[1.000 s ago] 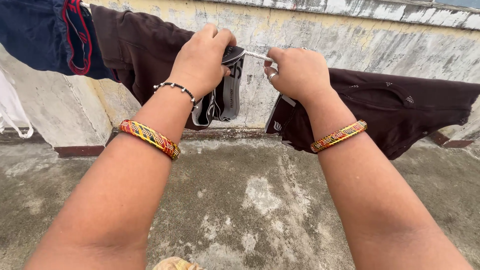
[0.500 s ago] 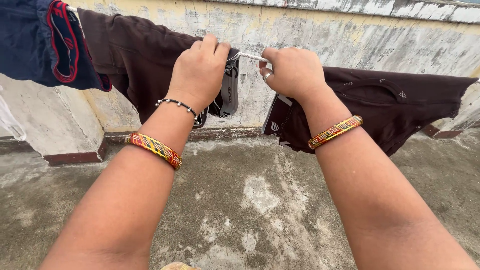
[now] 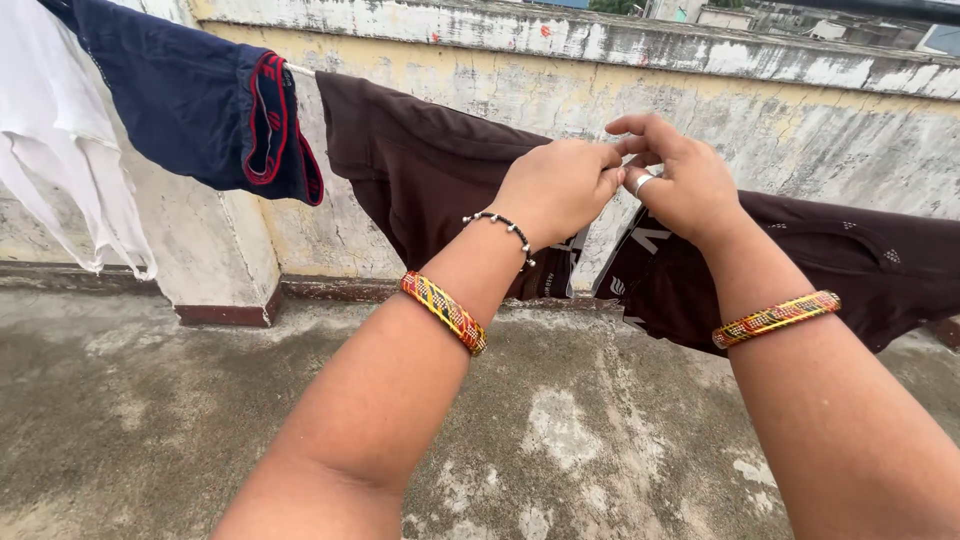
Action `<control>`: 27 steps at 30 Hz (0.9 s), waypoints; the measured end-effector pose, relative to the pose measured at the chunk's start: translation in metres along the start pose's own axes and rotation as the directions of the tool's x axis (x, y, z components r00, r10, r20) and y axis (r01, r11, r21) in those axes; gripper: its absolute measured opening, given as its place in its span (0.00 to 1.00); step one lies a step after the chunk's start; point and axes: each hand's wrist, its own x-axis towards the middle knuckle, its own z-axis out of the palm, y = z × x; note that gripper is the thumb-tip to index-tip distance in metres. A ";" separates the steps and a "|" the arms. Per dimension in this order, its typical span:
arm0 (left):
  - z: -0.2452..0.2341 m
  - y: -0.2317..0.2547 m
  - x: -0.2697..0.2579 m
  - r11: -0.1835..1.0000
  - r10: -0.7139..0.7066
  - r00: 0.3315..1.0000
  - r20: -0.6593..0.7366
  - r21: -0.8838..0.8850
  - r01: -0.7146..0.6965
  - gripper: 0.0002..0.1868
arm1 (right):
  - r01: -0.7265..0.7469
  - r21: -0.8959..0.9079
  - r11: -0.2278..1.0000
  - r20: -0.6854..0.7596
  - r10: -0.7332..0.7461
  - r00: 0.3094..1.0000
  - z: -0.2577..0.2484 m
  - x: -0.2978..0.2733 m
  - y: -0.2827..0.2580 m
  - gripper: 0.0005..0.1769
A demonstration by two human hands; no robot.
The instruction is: The person removes several pieces of laundry from a clothesline, places them into a yellow bucket, and then hangs a towel and various shirts back onto the line.
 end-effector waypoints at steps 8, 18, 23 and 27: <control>-0.058 -0.184 -0.041 0.940 -0.312 0.554 -0.772 -0.165 0.299 0.10 | -0.288 -0.319 0.903 0.179 0.356 0.917 -0.005 0.008 -0.029 0.23; -0.071 -0.208 -0.044 0.642 -0.761 0.576 -0.297 -0.468 0.607 0.14 | -0.314 -0.331 0.890 0.194 0.390 0.900 0.006 0.012 -0.015 0.25; -0.071 -0.194 -0.041 0.502 -0.858 0.481 -0.177 -0.486 0.716 0.09 | -0.341 -0.355 0.870 0.192 0.425 0.885 0.010 0.015 -0.010 0.24; -0.051 -0.217 -0.040 0.554 -0.832 0.478 -0.282 -0.487 0.676 0.10 | -0.310 -0.340 0.888 0.152 0.377 0.913 0.014 0.014 0.007 0.23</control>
